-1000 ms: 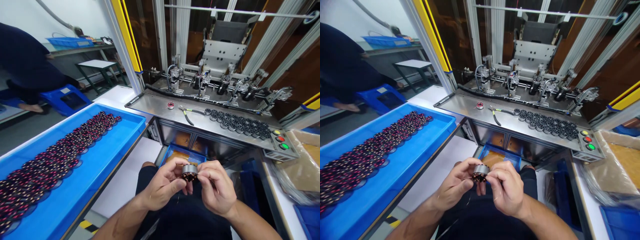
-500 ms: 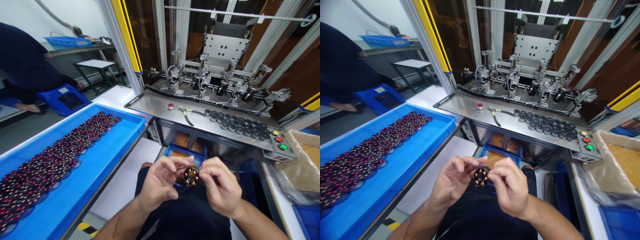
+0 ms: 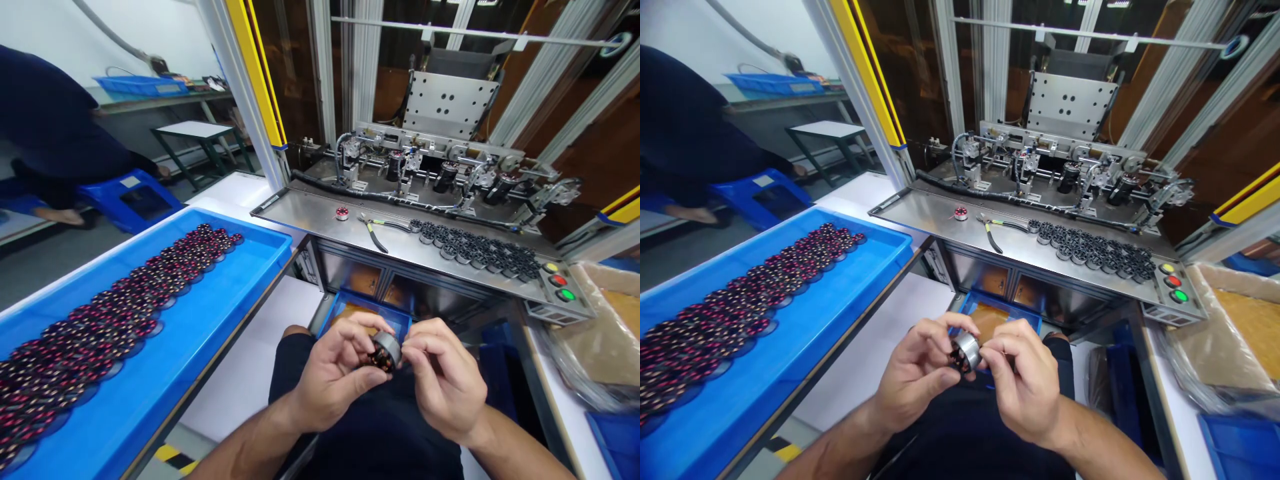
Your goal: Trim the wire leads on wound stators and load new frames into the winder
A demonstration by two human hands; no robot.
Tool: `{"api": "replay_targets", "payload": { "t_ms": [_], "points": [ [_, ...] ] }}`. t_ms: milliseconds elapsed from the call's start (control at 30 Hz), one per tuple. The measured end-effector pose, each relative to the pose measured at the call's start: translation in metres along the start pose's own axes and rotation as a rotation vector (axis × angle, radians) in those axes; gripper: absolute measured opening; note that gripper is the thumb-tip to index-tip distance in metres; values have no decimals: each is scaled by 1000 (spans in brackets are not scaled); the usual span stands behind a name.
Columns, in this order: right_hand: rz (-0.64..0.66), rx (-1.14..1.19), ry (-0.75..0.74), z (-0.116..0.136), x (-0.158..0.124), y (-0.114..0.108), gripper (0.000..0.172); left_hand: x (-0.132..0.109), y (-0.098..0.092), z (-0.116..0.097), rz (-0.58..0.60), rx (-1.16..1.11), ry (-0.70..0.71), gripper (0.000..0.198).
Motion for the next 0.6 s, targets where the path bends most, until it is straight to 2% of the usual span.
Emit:
{"api": "replay_targets", "payload": {
  "t_ms": [100,167,233,333,400,533,600],
  "points": [
    [6,46,11,-1,1,0,14,-1,-6,-11,-38,103,110,29],
    [33,39,-46,3,3,-1,14,1,-10,-8,-61,16,74,37],
    [71,-2,-126,8,4,-2,13,5,-10,8,-69,-82,-92,47],
    [97,-72,-221,12,5,-5,13,-2,6,42,44,-237,-470,48],
    [98,-63,-280,16,4,-7,15,-8,16,51,92,-333,-596,45],
    [103,22,-384,24,2,-12,21,-6,11,46,13,-369,-525,40],
    [113,51,-366,20,2,-14,26,-4,11,41,10,-375,-475,40]
  ]
}}
Point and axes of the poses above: each hand's wrist, its own x-axis towards the middle knuckle, its own y-axis out of the palm, z = x × y, the point moved 9 cm from there along x, towards the middle knuckle, and after that the axes turned 4 degrees about -z, right-handed, at the moved point
